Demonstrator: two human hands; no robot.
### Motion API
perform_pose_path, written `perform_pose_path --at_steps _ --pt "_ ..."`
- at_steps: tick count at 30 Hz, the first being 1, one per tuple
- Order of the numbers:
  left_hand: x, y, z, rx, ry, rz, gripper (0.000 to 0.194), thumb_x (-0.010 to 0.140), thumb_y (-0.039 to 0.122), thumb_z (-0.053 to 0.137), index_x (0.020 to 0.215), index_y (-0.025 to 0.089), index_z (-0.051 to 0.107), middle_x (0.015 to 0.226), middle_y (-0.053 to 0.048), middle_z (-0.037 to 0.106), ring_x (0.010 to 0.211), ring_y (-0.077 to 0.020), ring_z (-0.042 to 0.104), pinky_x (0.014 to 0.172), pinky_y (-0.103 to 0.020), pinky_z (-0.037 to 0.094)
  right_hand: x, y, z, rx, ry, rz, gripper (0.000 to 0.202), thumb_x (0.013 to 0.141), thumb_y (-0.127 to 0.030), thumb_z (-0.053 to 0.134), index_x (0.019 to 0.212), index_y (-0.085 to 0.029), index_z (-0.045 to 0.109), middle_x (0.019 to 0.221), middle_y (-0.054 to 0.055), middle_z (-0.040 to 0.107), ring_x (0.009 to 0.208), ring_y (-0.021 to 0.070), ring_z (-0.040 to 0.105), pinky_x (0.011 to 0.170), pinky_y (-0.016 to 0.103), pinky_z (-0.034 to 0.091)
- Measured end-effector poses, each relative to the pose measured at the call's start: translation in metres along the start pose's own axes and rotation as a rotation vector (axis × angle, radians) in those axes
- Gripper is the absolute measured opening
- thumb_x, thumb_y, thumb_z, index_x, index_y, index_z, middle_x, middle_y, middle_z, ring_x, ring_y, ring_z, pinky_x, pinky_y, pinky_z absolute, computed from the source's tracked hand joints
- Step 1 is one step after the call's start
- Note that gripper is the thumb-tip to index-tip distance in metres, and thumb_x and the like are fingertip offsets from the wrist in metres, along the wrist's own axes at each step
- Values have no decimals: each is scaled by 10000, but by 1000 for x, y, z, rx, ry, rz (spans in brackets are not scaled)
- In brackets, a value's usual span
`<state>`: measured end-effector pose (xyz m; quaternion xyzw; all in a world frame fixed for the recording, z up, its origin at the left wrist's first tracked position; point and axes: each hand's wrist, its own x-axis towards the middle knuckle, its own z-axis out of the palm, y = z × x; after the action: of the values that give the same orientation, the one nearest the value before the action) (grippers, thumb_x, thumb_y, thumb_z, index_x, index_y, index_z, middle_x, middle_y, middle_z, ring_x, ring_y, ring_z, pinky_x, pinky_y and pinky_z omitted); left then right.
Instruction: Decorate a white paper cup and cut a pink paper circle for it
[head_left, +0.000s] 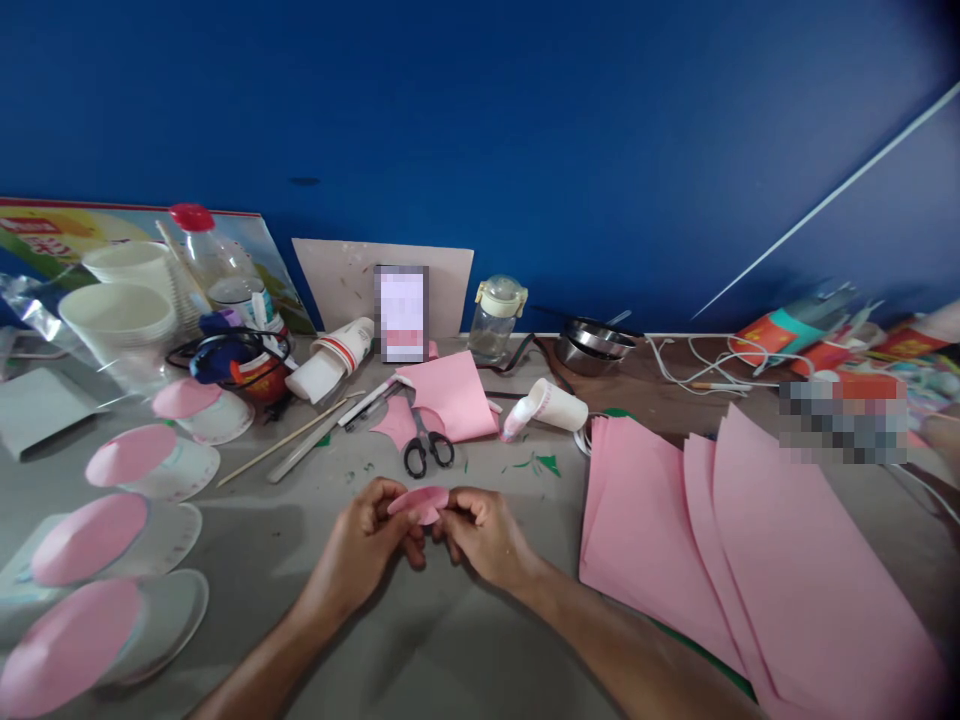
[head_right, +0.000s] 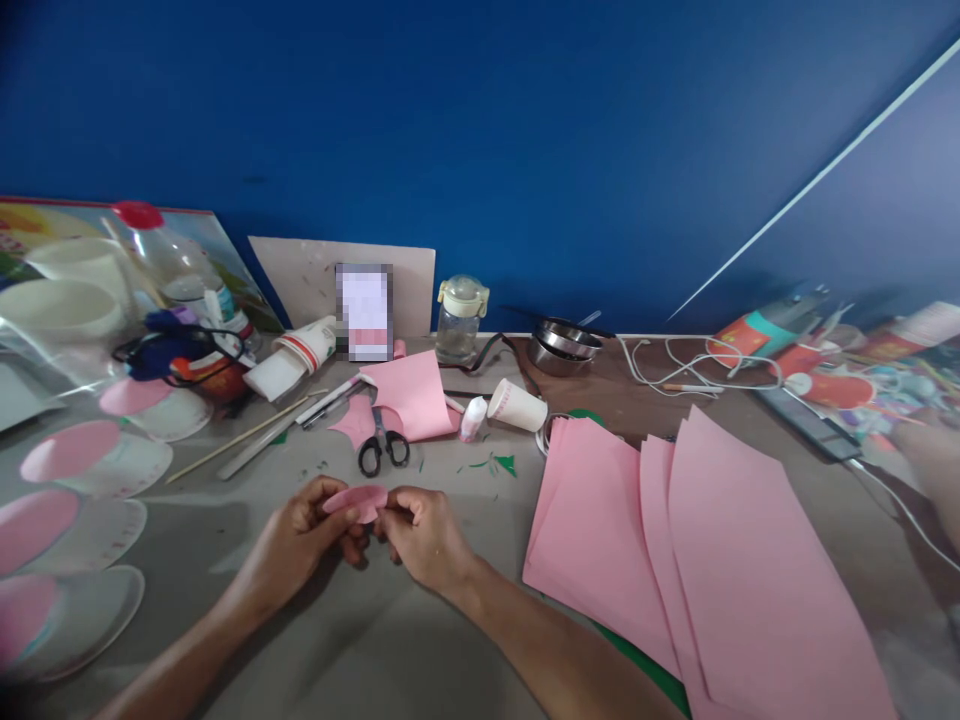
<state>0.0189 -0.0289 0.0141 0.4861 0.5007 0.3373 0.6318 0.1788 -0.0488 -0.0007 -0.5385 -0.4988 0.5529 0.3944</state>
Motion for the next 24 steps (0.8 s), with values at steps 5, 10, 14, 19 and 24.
perform_pose_path --at_steps 5,10,14,19,24 --pt "-2 -1 -1 59 -32 -33 345 754 397 675 954 139 563 557 41 614 356 -107 522 386 -226 407 -1 -2 -1 71 -58 19 150 746 -205 507 612 -164 561 518 -36 535 376 59 428 385 178 313" --pt "-2 5 -2 63 -80 -109 402 726 409 695 986 120 591 506 48 596 308 -70 451 329 -177 314 -1 -5 -2 88 -76 16 133 743 -239 548 634 -168 576 462 -58 483 381 67 409 394 186 309" --pt "-2 8 -3 45 -107 -149 387 712 453 693 893 121 610 463 46 580 284 -50 399 311 -162 266 -1 -6 -2 97 -83 -10 159 753 -294 575 656 -169 580 506 -52 503 397 63 406 405 189 315" --pt "-4 12 -3 81 -96 -184 437 678 555 682 770 135 602 436 31 578 276 -40 351 293 -156 230 -2 -8 -3 97 -95 -4 192 762 -323 589 662 -158 590 524 -44 502 411 63 408 415 193 313" --pt "-4 12 -3 109 -81 -190 438 682 586 654 736 158 576 422 33 569 281 -44 340 294 -157 215 -5 -12 -9 130 -185 -48 289 765 -422 629 813 -138 652 651 -5 567 507 79 431 471 206 332"
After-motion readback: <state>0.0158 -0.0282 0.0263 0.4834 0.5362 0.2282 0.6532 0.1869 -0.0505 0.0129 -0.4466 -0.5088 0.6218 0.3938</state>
